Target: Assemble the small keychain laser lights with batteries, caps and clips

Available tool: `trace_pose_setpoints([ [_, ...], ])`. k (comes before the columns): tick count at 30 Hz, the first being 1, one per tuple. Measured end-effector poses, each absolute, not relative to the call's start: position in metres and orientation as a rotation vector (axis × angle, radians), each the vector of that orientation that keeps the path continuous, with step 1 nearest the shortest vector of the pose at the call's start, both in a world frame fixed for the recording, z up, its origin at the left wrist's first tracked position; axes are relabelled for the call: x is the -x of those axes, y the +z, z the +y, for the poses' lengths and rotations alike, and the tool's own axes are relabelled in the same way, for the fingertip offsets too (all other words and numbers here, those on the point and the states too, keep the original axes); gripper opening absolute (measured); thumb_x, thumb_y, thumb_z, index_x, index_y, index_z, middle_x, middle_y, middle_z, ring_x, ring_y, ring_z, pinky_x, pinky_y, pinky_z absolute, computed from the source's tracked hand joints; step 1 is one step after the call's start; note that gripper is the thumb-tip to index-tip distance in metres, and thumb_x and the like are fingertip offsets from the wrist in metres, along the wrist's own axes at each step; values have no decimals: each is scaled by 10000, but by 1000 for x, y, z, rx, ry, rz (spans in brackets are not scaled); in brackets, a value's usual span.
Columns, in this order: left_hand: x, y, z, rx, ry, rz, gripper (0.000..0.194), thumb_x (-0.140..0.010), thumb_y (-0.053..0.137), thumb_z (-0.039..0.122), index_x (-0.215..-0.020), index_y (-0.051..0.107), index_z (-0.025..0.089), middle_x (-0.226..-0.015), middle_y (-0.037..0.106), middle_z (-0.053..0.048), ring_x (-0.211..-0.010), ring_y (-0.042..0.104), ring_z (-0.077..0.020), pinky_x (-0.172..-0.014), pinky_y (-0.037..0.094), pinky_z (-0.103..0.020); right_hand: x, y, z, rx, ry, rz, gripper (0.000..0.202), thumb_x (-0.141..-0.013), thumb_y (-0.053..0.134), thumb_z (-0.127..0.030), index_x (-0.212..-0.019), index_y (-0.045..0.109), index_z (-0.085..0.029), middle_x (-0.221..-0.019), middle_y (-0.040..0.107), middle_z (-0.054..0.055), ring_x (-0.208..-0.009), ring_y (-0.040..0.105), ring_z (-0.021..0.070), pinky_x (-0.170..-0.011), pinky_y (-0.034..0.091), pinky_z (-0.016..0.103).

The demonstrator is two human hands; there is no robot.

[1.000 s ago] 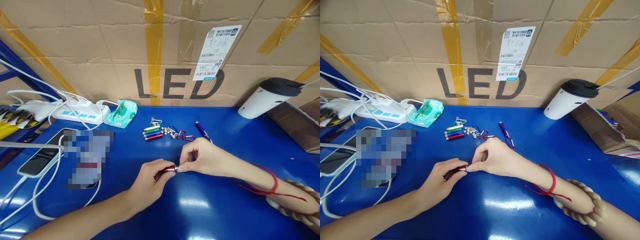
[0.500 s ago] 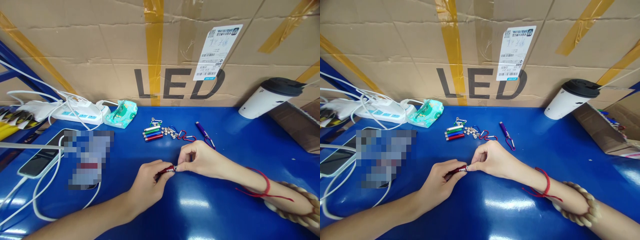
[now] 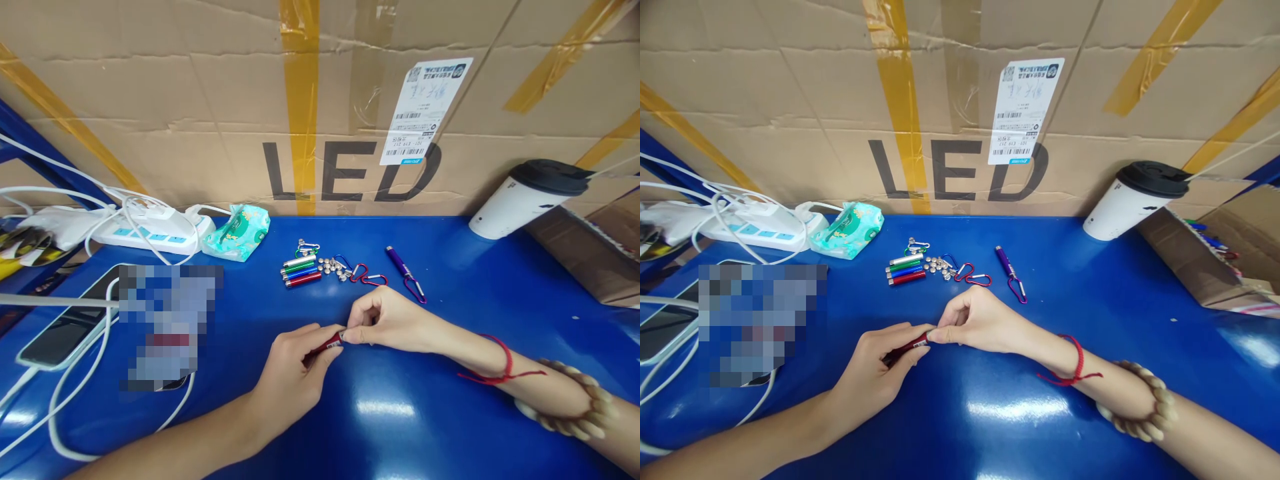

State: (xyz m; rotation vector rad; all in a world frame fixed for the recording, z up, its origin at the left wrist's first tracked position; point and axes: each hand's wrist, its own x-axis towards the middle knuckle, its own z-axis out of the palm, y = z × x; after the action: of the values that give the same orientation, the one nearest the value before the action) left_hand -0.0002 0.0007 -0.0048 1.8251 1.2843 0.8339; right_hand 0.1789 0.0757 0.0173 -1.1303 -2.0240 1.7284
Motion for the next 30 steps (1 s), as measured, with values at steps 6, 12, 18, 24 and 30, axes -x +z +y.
trace_pose_setpoints([
  [6, 0, -6, 2, -1753, 848, 1295, 197, -885, 452, 249, -858, 631, 171, -706, 584, -8, -595, 495, -130, -553, 381, -214, -175, 17, 72, 1120, 1594, -2042, 298, -678, 710, -409, -652, 643, -121, -522, 528, -37, -479, 444, 63, -442, 344, 179],
  [12, 0, 3, 5, -1674, 819, 1283, 222, -913, 407, 278, -944, 604, 182, -680, 546, 27, -566, 434, -110, -544, 332, -211, -173, 19, 68, 973, 999, -2212, 244, -752, 665, -395, -711, 655, -154, -655, 599, -10, -522, 505, 66, -483, 395, 185],
  [18, 1, 7, 4, -1627, 829, 1211, 226, -915, 390, 289, -882, 579, 169, -638, 457, 39, -551, 371, -101, -518, 277, -212, -181, 23, 68, 602, 629, -2341, 157, -813, 625, -314, -878, 669, -179, -839, 627, 18, -678, 574, 88, -634, 460, 205],
  [24, 1, 3, 0, -1676, 823, 1183, 202, -910, 404, 269, -806, 551, 177, -656, 471, 32, -580, 399, -106, -543, 286, -214, -190, 38, 74, 390, 426, -2549, 133, -858, 570, -265, -866, 684, -196, -919, 632, 37, -772, 584, 110, -673, 452, 222],
  [30, 0, 1, 1, -1767, 836, 1108, 171, -908, 400, 174, -836, 555, 178, -699, 512, 24, -606, 437, -106, -569, 320, -207, -190, 43, 73, 350, 402, -2600, 141, -866, 558, -219, -813, 681, -175, -885, 623, 49, -775, 562, 118, -682, 434, 242],
])
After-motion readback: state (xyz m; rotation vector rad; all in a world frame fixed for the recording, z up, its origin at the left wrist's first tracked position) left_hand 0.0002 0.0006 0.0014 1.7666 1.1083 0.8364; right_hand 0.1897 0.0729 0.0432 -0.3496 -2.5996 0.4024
